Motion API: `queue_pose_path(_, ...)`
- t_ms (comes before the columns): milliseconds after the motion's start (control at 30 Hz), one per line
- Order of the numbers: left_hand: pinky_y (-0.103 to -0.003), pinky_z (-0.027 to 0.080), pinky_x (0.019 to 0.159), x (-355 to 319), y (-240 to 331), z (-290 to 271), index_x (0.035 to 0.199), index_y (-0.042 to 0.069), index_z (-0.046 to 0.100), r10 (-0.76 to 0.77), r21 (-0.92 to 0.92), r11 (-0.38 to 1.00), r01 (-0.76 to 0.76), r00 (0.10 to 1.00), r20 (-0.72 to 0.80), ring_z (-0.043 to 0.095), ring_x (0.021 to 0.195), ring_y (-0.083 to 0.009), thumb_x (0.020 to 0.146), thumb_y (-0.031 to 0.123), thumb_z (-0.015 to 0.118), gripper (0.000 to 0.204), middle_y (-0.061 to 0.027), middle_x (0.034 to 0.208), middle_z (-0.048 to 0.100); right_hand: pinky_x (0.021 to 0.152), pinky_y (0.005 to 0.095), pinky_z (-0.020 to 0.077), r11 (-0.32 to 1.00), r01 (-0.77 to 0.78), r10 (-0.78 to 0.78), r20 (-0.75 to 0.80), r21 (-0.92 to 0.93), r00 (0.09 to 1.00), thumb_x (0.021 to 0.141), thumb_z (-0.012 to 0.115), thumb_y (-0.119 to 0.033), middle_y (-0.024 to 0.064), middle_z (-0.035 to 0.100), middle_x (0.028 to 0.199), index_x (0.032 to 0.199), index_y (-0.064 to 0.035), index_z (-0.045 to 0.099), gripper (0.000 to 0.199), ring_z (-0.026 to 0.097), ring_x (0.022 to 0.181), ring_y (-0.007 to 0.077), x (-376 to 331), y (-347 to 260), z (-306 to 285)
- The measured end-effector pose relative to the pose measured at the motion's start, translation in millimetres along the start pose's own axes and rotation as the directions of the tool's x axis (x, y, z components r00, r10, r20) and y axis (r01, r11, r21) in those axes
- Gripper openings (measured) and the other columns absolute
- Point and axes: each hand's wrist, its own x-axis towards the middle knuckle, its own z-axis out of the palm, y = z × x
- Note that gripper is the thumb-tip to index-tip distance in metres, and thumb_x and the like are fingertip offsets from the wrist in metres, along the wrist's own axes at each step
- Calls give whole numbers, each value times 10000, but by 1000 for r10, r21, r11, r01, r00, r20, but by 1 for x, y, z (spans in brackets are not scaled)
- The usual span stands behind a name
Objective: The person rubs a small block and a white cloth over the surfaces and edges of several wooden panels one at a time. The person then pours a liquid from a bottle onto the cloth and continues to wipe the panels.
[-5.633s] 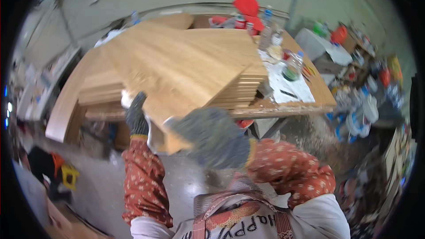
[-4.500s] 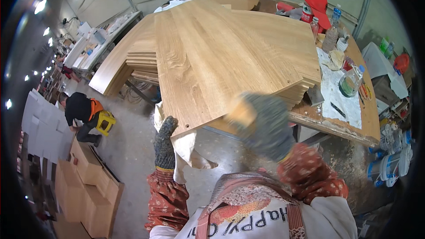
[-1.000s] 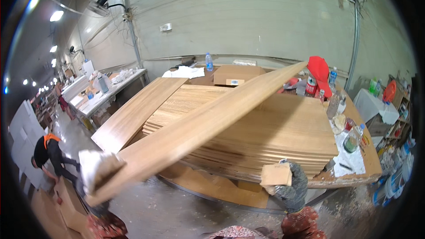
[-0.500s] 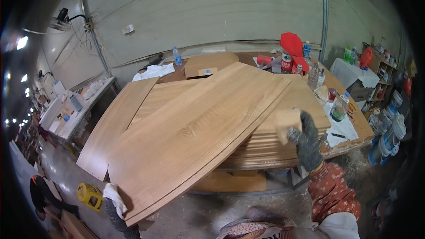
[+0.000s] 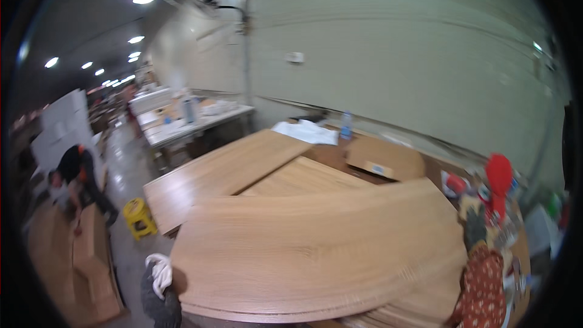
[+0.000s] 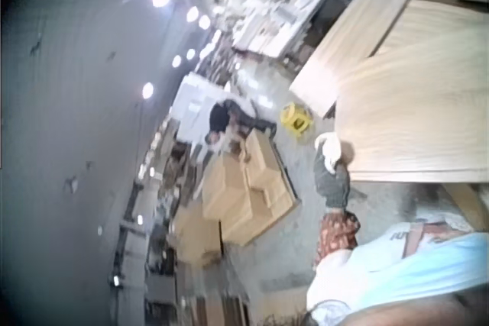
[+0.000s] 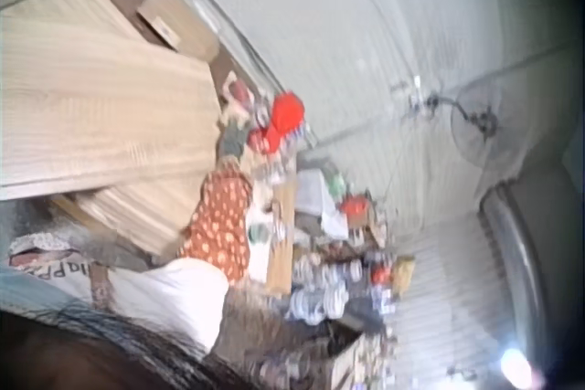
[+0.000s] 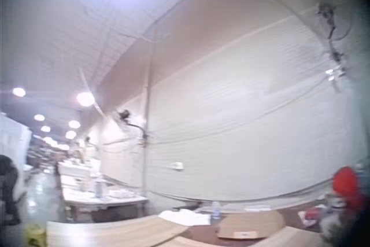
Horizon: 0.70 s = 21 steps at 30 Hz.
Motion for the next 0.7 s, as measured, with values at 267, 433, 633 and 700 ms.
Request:
queue_pose_path(267,-359,430,916,40,-37,41,1257,31,467,-59,-24,998,60,996,61,553,1099,-298,768,136,627,525,-182,1171,571,938,289,382,625,-230,266,74,746,961,948,483,-289,134,447,1261,1354,22,314,538,461,1141,204,13,-77,-19)
queue_pose_path(433,-343,439,901,86,-59,86,1271,41,459,-98,-227,965,132,983,156,570,1067,-262,767,151,631,544,-154,1168,582,920,382,463,429,-232,296,107,873,949,938,471,-200,107,506,1184,1243,-13,428,360,496,1071,206,-22,-110,-72)
queue_pose_path(633,-334,447,884,102,-55,126,1286,47,424,-82,-267,952,150,965,247,576,1011,-215,750,148,660,595,-142,1121,593,901,446,491,435,-218,390,35,874,920,945,436,-171,104,489,1154,1224,-95,399,292,496,1032,206,-80,-214,-147)
queue_pose_path(700,-336,447,888,106,-50,129,1298,48,411,-52,-252,959,132,953,300,577,1016,-222,736,143,660,622,-145,1128,593,897,425,491,476,-218,417,0,852,909,943,448,-187,107,487,1162,1225,-74,409,306,496,1044,207,-91,-213,-153)
